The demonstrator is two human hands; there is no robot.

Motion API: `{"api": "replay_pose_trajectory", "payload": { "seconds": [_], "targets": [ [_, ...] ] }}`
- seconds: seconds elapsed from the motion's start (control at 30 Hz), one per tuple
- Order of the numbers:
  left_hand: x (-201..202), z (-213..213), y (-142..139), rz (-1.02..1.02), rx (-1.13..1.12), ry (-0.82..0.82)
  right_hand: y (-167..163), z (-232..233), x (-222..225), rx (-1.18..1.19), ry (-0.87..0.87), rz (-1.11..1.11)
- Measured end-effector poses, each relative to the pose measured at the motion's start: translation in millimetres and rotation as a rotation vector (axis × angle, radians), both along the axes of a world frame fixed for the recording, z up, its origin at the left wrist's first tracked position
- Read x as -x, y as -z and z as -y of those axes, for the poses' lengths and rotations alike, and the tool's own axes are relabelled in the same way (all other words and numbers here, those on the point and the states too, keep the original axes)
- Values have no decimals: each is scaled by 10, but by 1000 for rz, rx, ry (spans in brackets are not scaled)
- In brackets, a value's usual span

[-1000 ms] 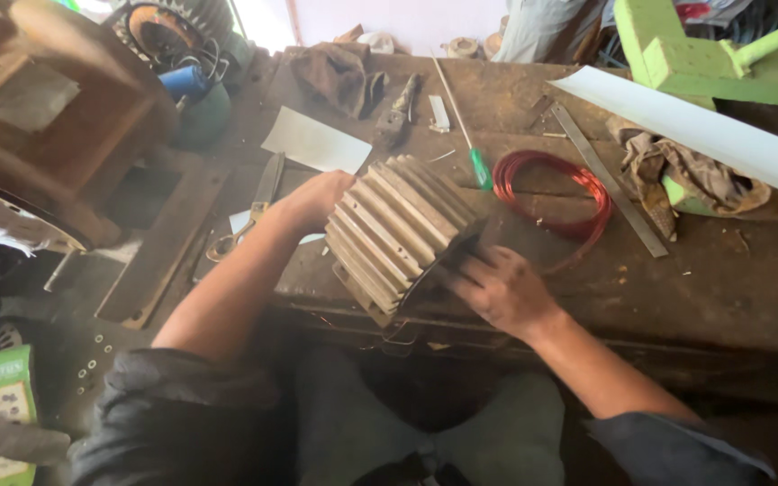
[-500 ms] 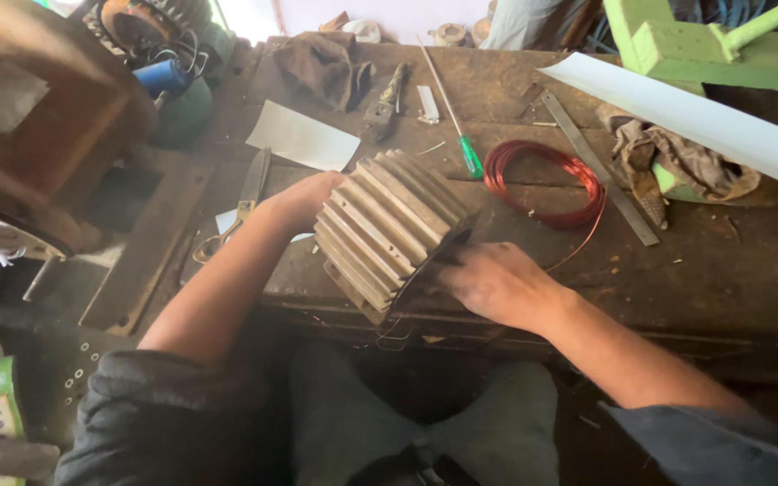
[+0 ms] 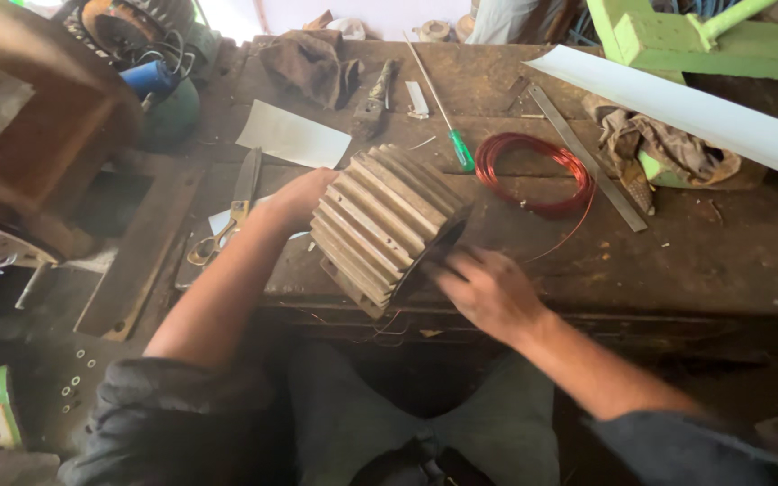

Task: The person winds copper wire into the slots of a motor stator core, using a screwdriver to push the wire down and scissors to cut a white insulating strip. The person repeatedly inserts wire, tucks it into slots, and trims the insulation.

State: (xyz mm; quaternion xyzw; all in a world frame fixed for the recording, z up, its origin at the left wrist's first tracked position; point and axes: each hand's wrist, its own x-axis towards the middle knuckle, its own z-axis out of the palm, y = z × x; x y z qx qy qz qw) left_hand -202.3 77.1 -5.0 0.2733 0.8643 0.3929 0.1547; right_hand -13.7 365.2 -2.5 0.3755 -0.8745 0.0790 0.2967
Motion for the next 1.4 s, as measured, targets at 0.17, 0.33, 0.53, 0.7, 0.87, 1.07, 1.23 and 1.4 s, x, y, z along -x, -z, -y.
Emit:
{"api": "replay_pose_trajectory", "payload": {
  "seconds": [0.17,0.33,0.53,0.7,0.87,1.07,1.23,1.4],
  "targets": [
    [-10,-93,97,193,-417,120,-87,150,-178,-61,169,-220],
    [155,-27,175,47,-232,99,-81,161,-60,-167,172,-349],
    [3,-19,-207,-230,-46,84,-209,187,-132,-38,170,-119],
    [-655,719,-542,-465,-76,-607,-214,622,-617,301,-21,-119],
    [-1195,1180,-221,-542,403,-867,-32,1460,-615,253,-318,157],
    [-1446,1062,55,-658,353,-895,123,2279,137,225,-125,176],
    [-1540,1153,-34,-606,109,-923,282,2433,397,83,7,138],
    [-1707,1129,-37,-497,192,-936,313,2321,256,120,24,149]
  ]
}}
